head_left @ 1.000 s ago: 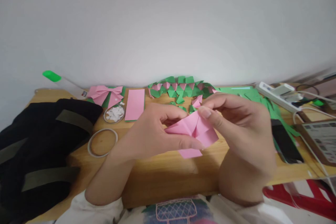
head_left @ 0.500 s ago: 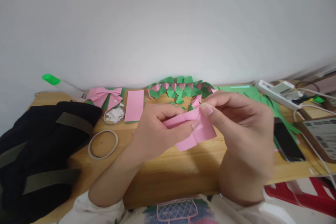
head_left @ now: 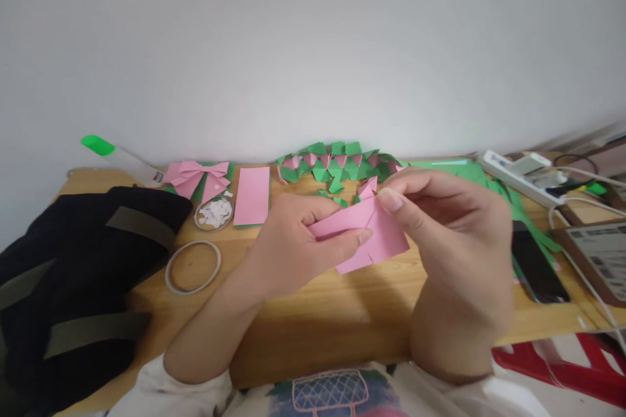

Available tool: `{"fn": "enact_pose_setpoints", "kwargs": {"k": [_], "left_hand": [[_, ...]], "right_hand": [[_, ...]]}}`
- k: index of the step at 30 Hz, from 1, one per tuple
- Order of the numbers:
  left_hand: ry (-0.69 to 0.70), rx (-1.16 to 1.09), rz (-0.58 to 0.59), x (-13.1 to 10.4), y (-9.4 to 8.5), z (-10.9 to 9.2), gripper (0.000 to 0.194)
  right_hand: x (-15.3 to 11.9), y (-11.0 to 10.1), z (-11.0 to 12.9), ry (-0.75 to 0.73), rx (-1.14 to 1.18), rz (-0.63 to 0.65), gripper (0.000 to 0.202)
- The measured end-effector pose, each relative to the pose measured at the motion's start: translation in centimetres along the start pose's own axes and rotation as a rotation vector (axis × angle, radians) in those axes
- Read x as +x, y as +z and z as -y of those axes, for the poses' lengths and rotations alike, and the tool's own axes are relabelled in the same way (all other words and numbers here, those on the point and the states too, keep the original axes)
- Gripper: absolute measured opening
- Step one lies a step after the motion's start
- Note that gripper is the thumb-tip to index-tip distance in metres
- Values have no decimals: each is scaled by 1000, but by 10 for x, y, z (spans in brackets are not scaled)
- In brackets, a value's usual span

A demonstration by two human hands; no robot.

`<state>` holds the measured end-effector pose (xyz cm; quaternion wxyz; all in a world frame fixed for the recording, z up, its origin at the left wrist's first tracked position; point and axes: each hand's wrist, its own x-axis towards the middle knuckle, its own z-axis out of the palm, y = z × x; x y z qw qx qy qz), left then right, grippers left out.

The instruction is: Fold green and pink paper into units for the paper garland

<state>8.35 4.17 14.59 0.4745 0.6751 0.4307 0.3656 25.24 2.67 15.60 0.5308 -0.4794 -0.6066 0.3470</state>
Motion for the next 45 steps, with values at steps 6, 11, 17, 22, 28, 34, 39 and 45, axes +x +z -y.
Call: {"fn": "enact_pose_setpoints", "kwargs": {"k": [6,11,17,22,28,34,39,45], "left_hand": [[21,29,-20,0,-3,0,41],[73,75,27,-1,-8,0,43],[30,102,69,-2,-9,1,48],[15,73,65,0,-6,2,53],[29,-112,-250,7,-1,12,37],[39,-414,-301,13,-5,19,14],[34,-451,-270,11,-12,15,8],[77,-526,-375,10,-12,13,10]], "right_hand": [[3,-3,4,67,-33,236,17],[3,2,-3,0,70,156,11],[5,7,-11,-50,172,53,15],[4,11,-12,-95,71,-34,15],[4,7,-13,-38,55,31,10],[9,0,-11,-65,-50,168,10],[6,2,-14,-63,42,38,16],[-2,5,-6,-351,-106,-126,28]]}}
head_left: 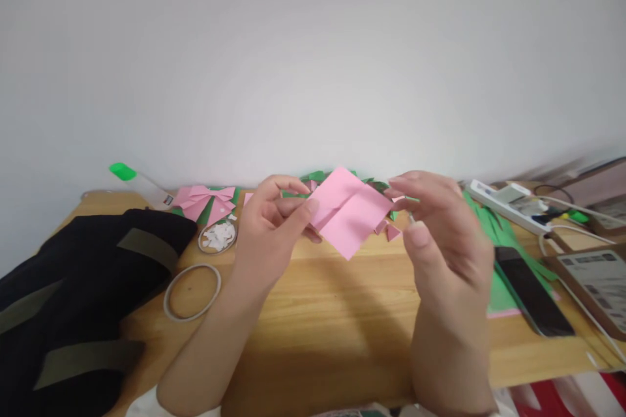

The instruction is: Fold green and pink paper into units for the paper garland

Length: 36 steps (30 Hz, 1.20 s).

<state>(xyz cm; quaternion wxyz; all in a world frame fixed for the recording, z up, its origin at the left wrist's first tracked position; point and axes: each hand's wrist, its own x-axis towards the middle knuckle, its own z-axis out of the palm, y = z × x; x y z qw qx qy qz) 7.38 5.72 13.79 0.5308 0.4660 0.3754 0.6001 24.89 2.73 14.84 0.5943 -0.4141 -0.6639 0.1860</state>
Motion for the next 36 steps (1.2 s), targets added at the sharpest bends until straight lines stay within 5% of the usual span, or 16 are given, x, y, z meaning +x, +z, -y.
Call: {"fn": "enact_pose_setpoints", "kwargs": {"k": [4,8,19,27,36], "left_hand": [[100,-27,-81,-3,1,2,12],[125,-2,-34,-10,1,1,19],[261,36,169,-20,2,-5,34],[281,172,119,-21,1,-11,27],[247,169,136,-21,3,-13,30]], "right_hand": [[1,-6,1,-4,25,230,41],[4,-4,-3,-83,-27,339,44],[0,-4,-6,-11,168,197,37],[5,-9,-9,-32,172,238,31],[5,0,-8,-31,198,108,18]]}}
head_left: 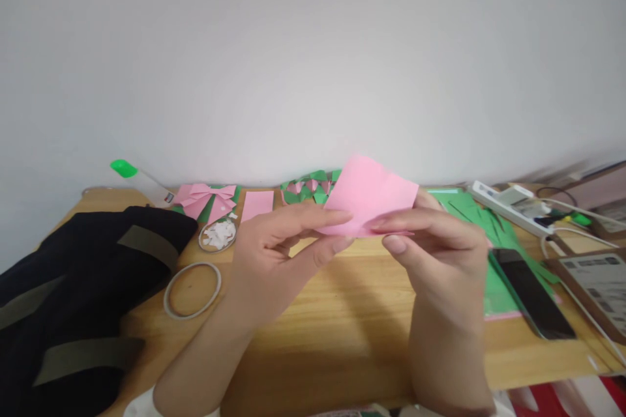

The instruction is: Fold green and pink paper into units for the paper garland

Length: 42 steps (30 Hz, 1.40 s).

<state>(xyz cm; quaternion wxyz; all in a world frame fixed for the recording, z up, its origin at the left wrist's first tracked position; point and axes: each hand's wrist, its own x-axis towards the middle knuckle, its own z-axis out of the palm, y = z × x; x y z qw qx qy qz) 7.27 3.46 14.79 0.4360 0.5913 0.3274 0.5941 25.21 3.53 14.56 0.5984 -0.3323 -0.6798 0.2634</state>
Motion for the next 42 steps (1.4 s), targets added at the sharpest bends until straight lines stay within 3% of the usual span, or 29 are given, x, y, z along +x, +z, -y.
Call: {"fn": "enact_pose_setpoints", "kwargs": {"k": [9,13,16,26,32,42], "left_hand": [[33,88,-12,1,2,-2,25],[2,90,-138,-1,9,-3,23],[-15,76,-209,-2,12,-3,23],[-54,52,-270,-2,12,0,22],[-65,63,-256,-4,9,3,15],[-38,56,-261,-4,11,3,23]], "right_hand": [[-3,11,-2,27,31,-190,14],[-5,15,-1,26,67,-223,16],[-6,17,-1,49,60,-228,13],[-8,19,0,104,16,-264,11],[-9,19,0,119,-26,-268,11],[-11,19,3,117,-14,-245,13]]}}
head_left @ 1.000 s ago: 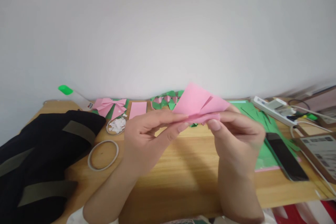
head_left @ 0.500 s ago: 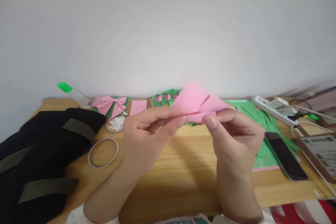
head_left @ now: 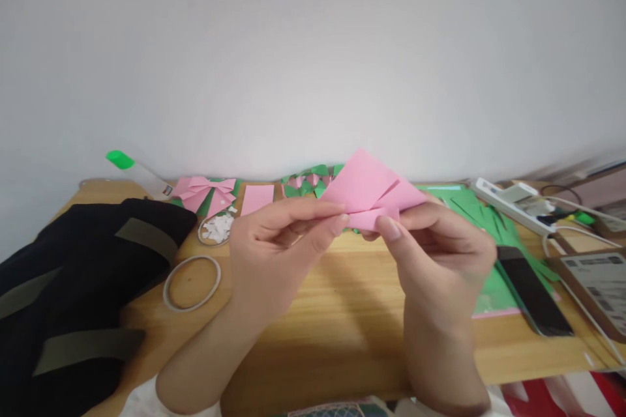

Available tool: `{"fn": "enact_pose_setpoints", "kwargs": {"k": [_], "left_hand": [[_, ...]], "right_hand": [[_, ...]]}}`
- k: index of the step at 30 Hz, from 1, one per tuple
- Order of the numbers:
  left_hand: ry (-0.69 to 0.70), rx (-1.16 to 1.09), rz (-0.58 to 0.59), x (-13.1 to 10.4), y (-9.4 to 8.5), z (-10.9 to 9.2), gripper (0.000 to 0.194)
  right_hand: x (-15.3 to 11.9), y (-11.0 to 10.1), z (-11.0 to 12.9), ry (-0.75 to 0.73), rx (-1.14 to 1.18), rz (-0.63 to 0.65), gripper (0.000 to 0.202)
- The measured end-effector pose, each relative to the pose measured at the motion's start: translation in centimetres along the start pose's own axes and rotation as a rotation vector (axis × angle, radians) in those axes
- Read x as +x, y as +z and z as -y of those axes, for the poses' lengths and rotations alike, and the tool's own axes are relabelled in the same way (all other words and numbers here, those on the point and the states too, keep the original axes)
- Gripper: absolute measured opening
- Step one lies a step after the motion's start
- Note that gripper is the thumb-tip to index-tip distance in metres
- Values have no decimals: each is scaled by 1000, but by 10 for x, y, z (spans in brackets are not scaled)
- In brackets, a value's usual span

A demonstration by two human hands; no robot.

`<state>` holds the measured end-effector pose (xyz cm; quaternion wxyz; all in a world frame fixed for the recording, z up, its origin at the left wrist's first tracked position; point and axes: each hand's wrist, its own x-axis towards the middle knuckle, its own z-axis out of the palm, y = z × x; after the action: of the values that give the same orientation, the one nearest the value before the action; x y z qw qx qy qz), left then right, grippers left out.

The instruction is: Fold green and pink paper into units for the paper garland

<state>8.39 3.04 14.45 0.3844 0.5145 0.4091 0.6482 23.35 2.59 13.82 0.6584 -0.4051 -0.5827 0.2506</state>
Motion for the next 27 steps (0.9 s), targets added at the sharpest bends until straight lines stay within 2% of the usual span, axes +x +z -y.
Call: {"fn": "enact_pose_setpoints", "kwargs": {"k": [18,27], "left_hand": [[126,97,-58,-1,6,4,20],[81,51,-71,0,4,6,23]], "right_hand": [[0,1,-5,-53,-64,3,17],[-1,3,-3,-7,-18,12,16]]}}
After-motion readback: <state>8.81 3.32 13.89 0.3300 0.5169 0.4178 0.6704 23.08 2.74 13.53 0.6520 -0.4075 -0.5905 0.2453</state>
